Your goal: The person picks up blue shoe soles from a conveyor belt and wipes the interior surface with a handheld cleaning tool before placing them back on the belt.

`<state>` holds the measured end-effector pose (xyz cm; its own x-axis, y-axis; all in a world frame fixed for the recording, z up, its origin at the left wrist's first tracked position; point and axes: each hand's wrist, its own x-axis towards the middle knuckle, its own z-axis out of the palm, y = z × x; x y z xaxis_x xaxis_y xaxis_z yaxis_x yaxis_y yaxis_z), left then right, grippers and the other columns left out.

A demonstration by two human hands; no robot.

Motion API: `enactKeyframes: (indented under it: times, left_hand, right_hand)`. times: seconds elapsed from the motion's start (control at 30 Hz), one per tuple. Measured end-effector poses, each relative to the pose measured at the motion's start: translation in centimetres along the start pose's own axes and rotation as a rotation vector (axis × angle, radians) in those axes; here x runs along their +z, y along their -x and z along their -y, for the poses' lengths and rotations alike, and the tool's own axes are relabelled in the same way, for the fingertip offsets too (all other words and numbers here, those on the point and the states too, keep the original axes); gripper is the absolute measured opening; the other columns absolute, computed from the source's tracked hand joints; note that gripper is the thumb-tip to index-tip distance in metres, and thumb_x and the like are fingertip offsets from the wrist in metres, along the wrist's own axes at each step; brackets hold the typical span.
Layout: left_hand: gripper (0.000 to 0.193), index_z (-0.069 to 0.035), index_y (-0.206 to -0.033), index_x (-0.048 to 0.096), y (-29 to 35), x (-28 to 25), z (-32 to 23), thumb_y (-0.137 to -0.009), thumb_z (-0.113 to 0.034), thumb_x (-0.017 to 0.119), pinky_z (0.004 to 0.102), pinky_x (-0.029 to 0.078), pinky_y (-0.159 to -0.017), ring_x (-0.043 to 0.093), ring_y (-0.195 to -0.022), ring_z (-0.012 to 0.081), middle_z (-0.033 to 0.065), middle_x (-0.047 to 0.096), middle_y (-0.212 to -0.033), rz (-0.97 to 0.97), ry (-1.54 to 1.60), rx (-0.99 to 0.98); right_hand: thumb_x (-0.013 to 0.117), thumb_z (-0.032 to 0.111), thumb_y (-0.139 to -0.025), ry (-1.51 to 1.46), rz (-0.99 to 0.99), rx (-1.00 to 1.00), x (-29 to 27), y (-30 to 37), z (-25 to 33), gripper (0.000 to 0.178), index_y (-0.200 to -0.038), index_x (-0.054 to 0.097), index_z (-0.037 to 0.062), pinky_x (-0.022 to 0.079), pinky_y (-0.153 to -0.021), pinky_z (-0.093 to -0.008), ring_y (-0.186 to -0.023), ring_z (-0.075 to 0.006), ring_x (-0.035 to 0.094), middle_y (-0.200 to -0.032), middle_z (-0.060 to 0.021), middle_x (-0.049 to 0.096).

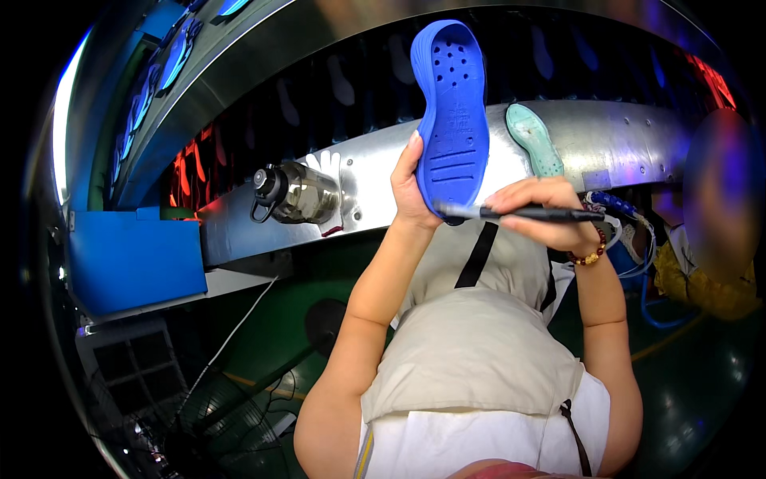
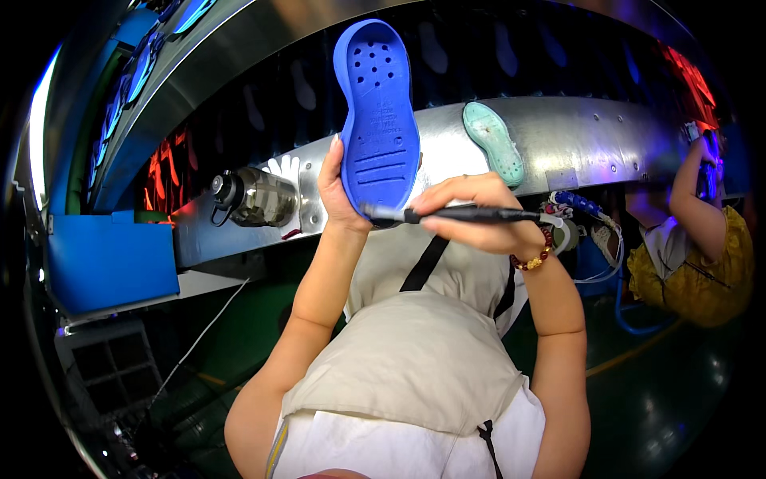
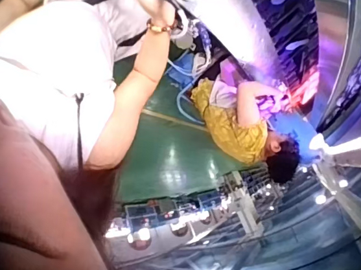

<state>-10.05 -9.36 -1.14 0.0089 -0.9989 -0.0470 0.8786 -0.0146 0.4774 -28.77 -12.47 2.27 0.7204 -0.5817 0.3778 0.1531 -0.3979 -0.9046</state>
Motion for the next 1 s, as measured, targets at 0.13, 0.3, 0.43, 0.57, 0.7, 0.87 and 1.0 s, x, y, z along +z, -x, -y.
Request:
enactKeyframes:
  times: [0.13, 0.3, 0.43, 0.57, 0.7, 0.87, 1.0]
  left_hand:
    - [0.05, -0.001, -0.121, 0.042, -0.6, 1.0, -0.7, -0.088, -0.037, 0.036, 0.04, 0.045, -0.086, 0.056, -0.098, 0.0277, 0.0154, 0.054, -0.112, 0.062, 0.058, -0.048]
    - [0.053, 0.0, -0.121, 0.042, -0.8, 1.5, -1.8, -0.088, -0.04, 0.035, 0.0448, 0.044, -0.087, 0.055, -0.099, 0.0303, 0.0179, 0.053, -0.113, 0.086, 0.209, -0.229]
    - [0.047, 0.003, -0.121, 0.042, -1.2, 1.2, -2.9, -0.087, -0.03, 0.042, 0.0455, 0.041, -0.091, 0.054, -0.101, 0.0326, 0.0218, 0.05, -0.115, 0.127, 0.18, -0.49]
    - [0.048, 0.006, -0.121, 0.04, -0.7, 2.5, -2.7, -0.085, -0.024, 0.049, 0.0357, 0.042, -0.091, 0.053, -0.104, 0.0262, 0.0209, 0.049, -0.117, 0.104, -0.349, -0.658]
    - [0.047, 0.004, -0.123, 0.041, -0.3, 2.3, -2.8, -0.084, -0.022, 0.052, 0.0341, 0.041, -0.091, 0.051, -0.107, 0.0242, 0.0184, 0.049, -0.118, 0.052, -0.251, -0.769]
    - [0.046, 0.003, -0.123, 0.041, 0.2, 0.7, -2.2, -0.085, -0.023, 0.051, 0.0322, 0.045, -0.086, 0.056, -0.098, 0.0219, 0.0182, 0.051, -0.114, 0.014, -0.476, -0.773]
    - [0.047, 0.003, -0.123, 0.041, 0.7, 0.2, -2.6, -0.085, -0.023, 0.051, 0.0325, 0.046, -0.084, 0.056, -0.098, 0.0216, 0.0181, 0.051, -0.115, -0.015, -0.467, -0.716]
  right_hand:
    - [0.066, 0.0, -0.067, 0.023, -0.034, 0.003, -0.2, -0.4, 0.4, 0.018, -0.085, 0.062, -0.0019, 0.049, -0.075, -0.0292, -0.081, -0.0224, 0.063, -0.086, -0.0143, 0.064]
    - [0.068, 0.002, -0.068, -0.118, 0.233, -0.026, 0.7, 0.2, 1.9, 0.016, -0.082, 0.062, -0.0015, 0.049, -0.075, -0.0303, -0.082, -0.0226, 0.063, -0.086, -0.0132, 0.064]
    - [0.068, -0.001, -0.067, 0.037, 0.085, -0.054, -1.6, -0.3, 2.2, 0.018, -0.084, 0.064, -0.0011, 0.049, -0.076, -0.0325, -0.084, -0.0256, 0.063, -0.086, -0.0151, 0.064]
    - [0.066, 0.002, -0.07, 0.142, 0.472, -0.073, -2.4, -1.0, 2.1, 0.018, -0.087, 0.062, -0.0001, 0.05, -0.074, -0.0306, -0.084, -0.0231, 0.063, -0.09, -0.0123, 0.064]
    - [0.064, 0.003, -0.071, 0.05, 0.404, -0.033, -3.6, -1.5, 2.6, 0.016, -0.086, 0.061, 0.0017, 0.05, -0.073, -0.0311, -0.084, -0.0247, 0.062, -0.087, -0.0127, 0.064]
    - [0.061, 0.007, -0.072, 0.391, 0.691, 0.068, -3.8, -0.6, 2.3, 0.015, -0.086, 0.063, 0.005, 0.048, -0.067, -0.0317, -0.079, -0.0243, 0.061, -0.087, -0.0089, 0.064]
    - [0.063, 0.007, -0.073, 0.146, 0.479, 0.064, -5.1, -1.3, 0.7, 0.017, -0.089, 0.062, 0.002, 0.047, -0.074, -0.0312, -0.084, -0.024, 0.061, -0.091, -0.0107, 0.063]
